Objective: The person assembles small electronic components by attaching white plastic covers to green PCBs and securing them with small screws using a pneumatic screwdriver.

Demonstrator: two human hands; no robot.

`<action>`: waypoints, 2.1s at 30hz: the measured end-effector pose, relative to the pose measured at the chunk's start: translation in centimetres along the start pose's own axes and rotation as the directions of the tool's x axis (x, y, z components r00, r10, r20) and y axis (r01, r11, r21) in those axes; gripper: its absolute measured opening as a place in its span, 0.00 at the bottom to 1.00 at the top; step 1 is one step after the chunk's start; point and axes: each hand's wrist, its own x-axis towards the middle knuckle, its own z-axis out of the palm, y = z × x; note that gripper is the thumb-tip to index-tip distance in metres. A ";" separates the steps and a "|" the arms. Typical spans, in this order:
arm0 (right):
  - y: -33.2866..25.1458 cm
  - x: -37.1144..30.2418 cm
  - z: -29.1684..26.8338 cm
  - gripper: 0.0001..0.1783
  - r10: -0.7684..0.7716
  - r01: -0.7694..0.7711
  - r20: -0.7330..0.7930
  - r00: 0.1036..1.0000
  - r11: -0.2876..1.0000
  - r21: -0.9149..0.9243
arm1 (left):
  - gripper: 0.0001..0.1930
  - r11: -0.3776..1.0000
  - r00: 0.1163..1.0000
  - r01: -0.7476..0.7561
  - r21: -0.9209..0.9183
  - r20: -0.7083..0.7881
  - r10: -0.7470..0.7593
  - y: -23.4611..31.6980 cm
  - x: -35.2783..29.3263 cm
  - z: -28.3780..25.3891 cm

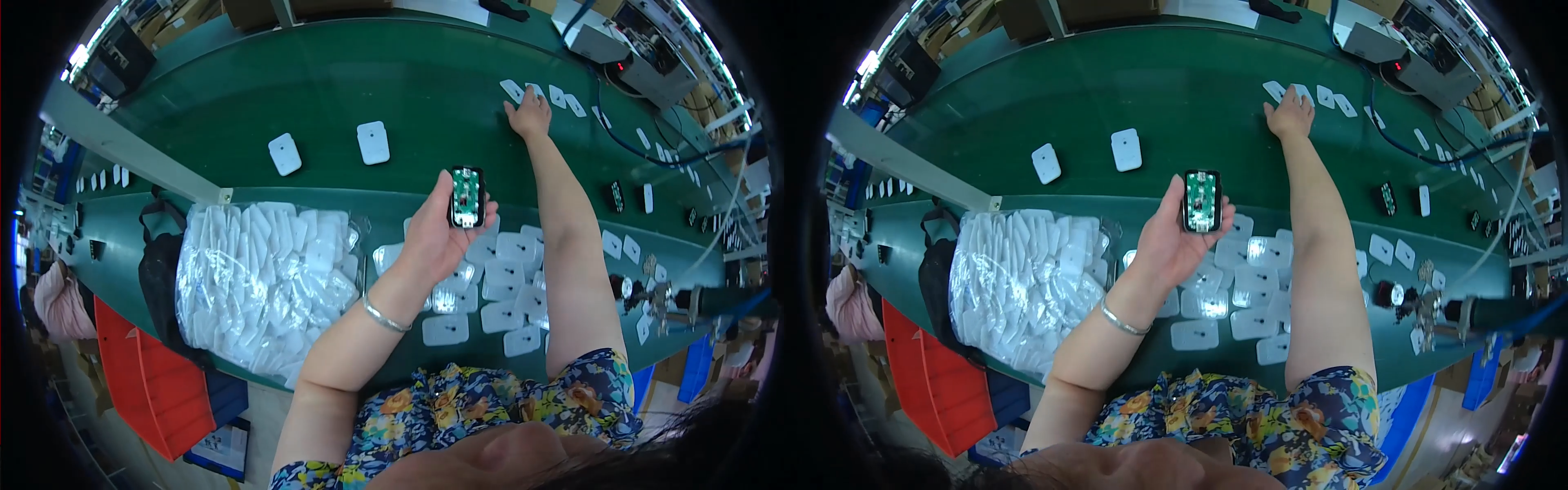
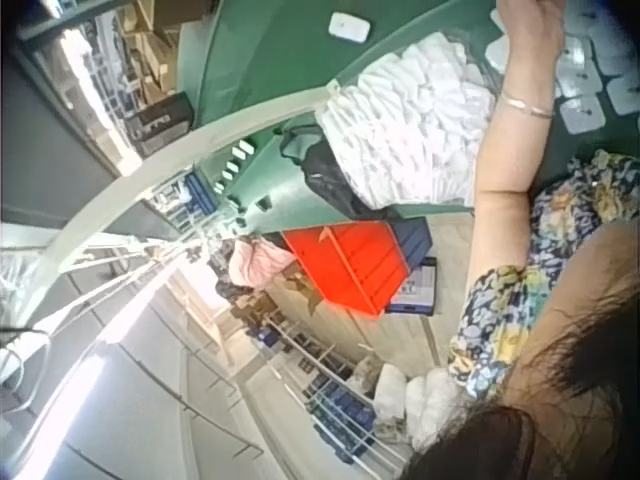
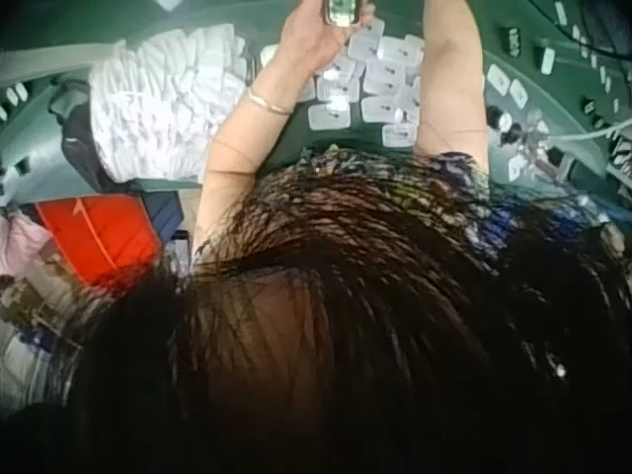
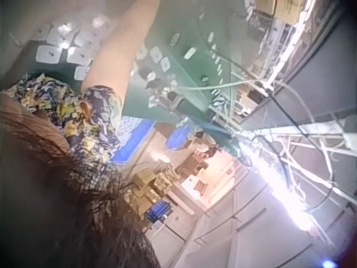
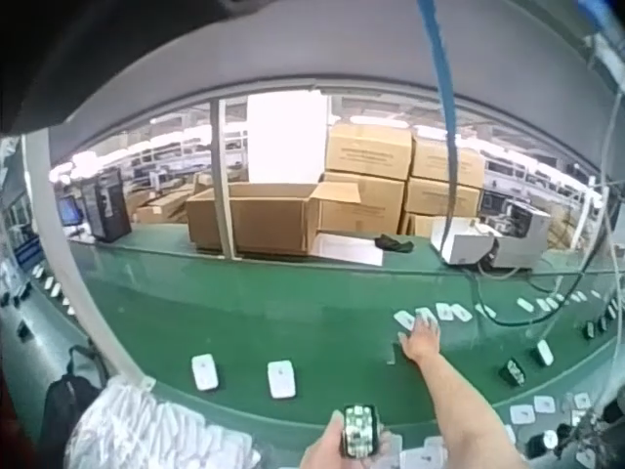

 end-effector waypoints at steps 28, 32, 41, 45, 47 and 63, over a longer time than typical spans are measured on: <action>-5.1 -20.3 -12.8 0.42 -0.509 0.286 0.031 0.860 0.532 0.797 | 0.24 0.929 0.985 -0.141 0.341 -0.047 0.167 3.6 -6.4 -0.5; -4.2 -26.0 -15.4 0.42 -0.575 0.271 0.071 0.815 0.486 0.831 | 0.22 0.955 0.999 0.021 0.295 0.036 -0.033 2.7 -9.3 -2.3; -2.2 -34.0 -12.4 0.33 -0.249 -0.313 0.197 0.948 -0.626 0.714 | 0.23 0.908 1.000 -0.018 0.418 0.019 0.011 -4.2 -12.2 -1.4; -3.5 -34.8 -12.5 0.33 -0.079 -0.276 0.321 0.944 -0.722 0.634 | 0.23 0.885 1.000 -0.018 0.465 0.019 0.010 -7.5 -12.5 -1.3; -3.3 -34.6 -12.6 0.31 -0.077 -0.319 0.423 0.903 -0.781 0.538 | 0.23 0.894 1.000 -0.001 0.449 0.012 -0.005 -8.5 -12.6 -1.4; -1.0 -35.2 -11.8 0.44 -0.389 -0.527 0.450 0.804 -0.817 0.234 | 0.32 -0.522 0.699 -0.430 0.737 0.637 0.324 -9.6 -10.8 -0.2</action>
